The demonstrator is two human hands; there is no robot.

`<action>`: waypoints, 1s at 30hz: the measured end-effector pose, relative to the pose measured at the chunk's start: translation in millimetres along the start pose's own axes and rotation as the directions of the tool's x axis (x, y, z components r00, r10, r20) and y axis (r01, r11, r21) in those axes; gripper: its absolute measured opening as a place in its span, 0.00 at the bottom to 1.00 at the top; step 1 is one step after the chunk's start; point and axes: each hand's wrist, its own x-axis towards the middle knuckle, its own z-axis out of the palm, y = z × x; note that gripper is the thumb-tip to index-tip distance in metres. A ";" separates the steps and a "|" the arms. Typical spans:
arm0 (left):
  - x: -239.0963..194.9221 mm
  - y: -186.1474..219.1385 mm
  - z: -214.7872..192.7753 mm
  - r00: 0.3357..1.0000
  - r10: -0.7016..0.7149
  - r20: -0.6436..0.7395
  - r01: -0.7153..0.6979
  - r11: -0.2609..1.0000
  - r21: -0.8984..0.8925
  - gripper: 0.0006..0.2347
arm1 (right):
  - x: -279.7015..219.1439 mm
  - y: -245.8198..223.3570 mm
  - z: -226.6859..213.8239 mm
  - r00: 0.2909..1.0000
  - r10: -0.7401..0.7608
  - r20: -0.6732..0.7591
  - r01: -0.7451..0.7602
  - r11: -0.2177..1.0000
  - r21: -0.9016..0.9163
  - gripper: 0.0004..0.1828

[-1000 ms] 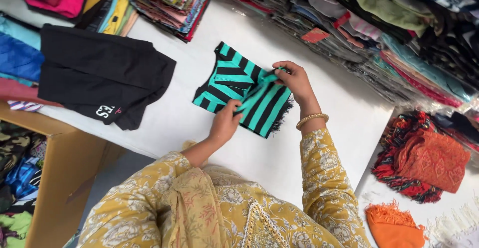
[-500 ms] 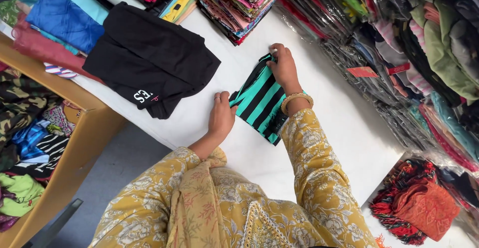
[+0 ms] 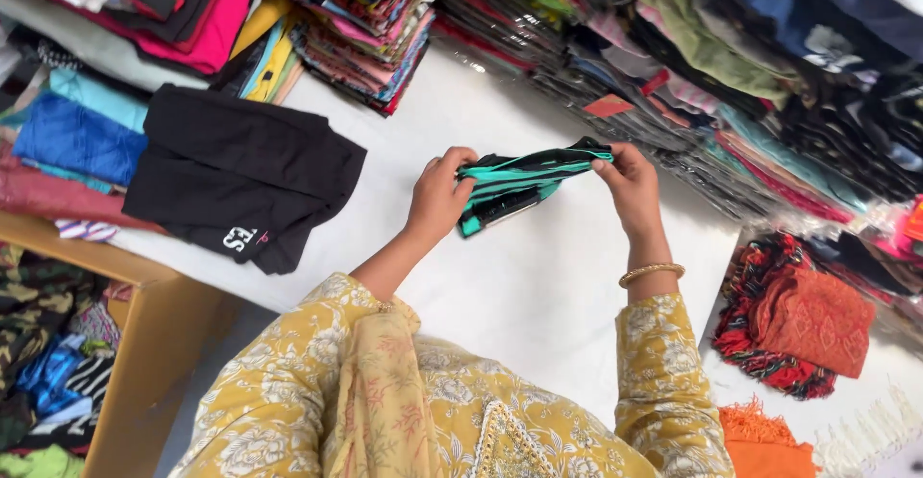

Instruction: The person folds various garments, including a striped top, black t-shirts, and camouflage shorts, on a white table. They smooth each item, fold it into a compact rectangle, and place it onto a growing stack of folded clothes.

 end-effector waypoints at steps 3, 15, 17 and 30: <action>29.2 48.7 13.1 0.983 0.170 0.065 -0.176 0.980 0.089 0.16 | -25.9 -12.3 -44.5 0.994 -0.070 -0.087 0.078 0.993 0.094 0.11; -98.1 -65.3 37.2 0.889 0.151 0.432 -0.287 0.919 0.271 0.10 | -234.5 148.7 40.9 0.947 0.094 -0.306 -0.126 0.988 -0.085 0.16; -106.0 -70.0 38.2 0.875 0.128 0.466 -0.291 0.910 0.296 0.10 | -240.9 156.1 48.8 0.942 0.117 -0.314 -0.145 0.987 -0.065 0.16; -87.7 -86.3 51.5 0.858 0.049 0.510 -0.310 0.843 0.440 0.19 | -192.5 98.3 47.4 0.855 -0.043 -0.518 -0.191 0.900 -0.391 0.10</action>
